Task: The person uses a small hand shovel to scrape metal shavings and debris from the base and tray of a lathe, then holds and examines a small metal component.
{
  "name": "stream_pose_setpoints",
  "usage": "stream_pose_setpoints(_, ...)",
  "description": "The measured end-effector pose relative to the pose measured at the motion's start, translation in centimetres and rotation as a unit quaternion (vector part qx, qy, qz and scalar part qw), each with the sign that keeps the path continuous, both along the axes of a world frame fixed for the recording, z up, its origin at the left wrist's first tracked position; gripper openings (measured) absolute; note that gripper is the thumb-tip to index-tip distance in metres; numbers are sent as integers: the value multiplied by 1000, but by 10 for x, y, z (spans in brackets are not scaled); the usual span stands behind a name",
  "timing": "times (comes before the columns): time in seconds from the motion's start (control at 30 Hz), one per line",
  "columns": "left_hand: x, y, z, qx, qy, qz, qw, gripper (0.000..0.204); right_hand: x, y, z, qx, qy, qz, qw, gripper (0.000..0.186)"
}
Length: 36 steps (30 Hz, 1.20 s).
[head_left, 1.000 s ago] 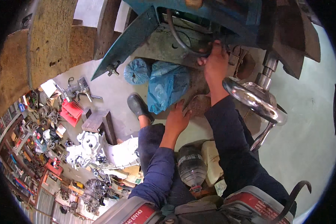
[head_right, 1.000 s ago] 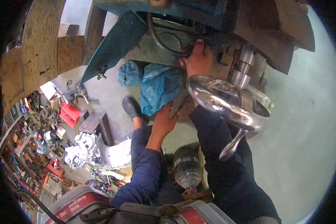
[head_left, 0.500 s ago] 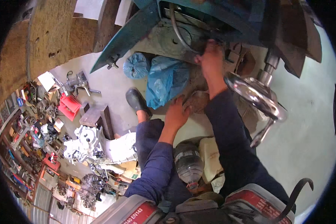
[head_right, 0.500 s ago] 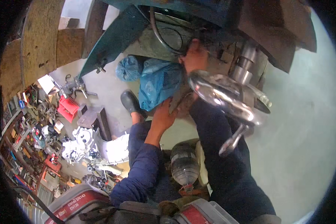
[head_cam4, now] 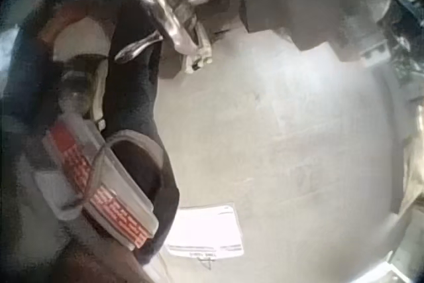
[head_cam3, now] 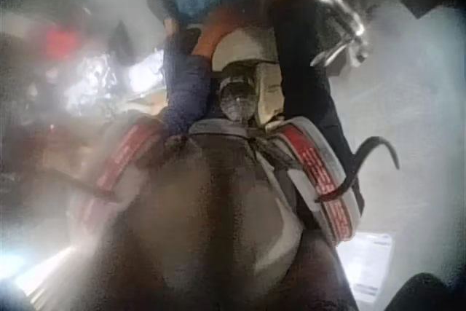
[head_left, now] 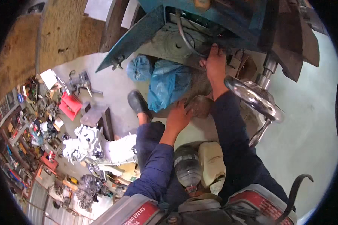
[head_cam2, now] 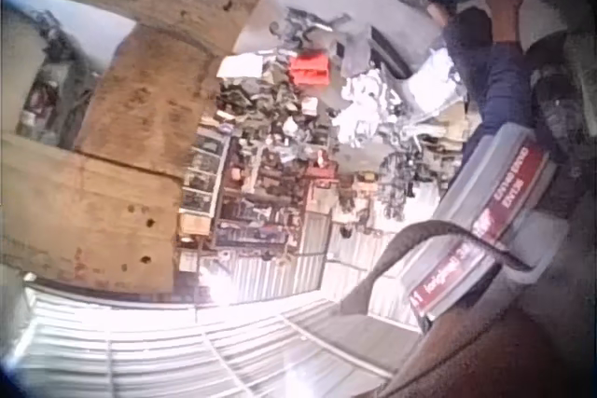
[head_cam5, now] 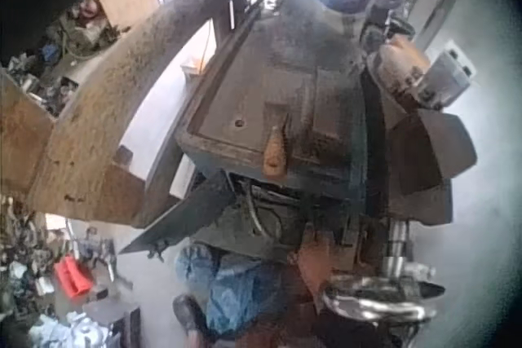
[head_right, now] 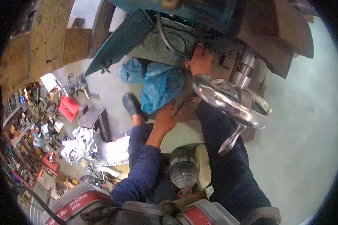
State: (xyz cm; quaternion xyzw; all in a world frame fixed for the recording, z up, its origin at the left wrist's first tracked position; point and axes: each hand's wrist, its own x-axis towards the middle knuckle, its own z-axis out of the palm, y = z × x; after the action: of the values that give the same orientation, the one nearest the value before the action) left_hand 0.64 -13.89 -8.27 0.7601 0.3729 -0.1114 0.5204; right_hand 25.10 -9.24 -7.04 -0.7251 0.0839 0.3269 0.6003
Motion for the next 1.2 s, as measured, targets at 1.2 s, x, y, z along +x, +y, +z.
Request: stream_pose_setpoints(1.2,16,6,3,-79,71,-3,994,61,49,18,-5,295,217,-191,911,13)
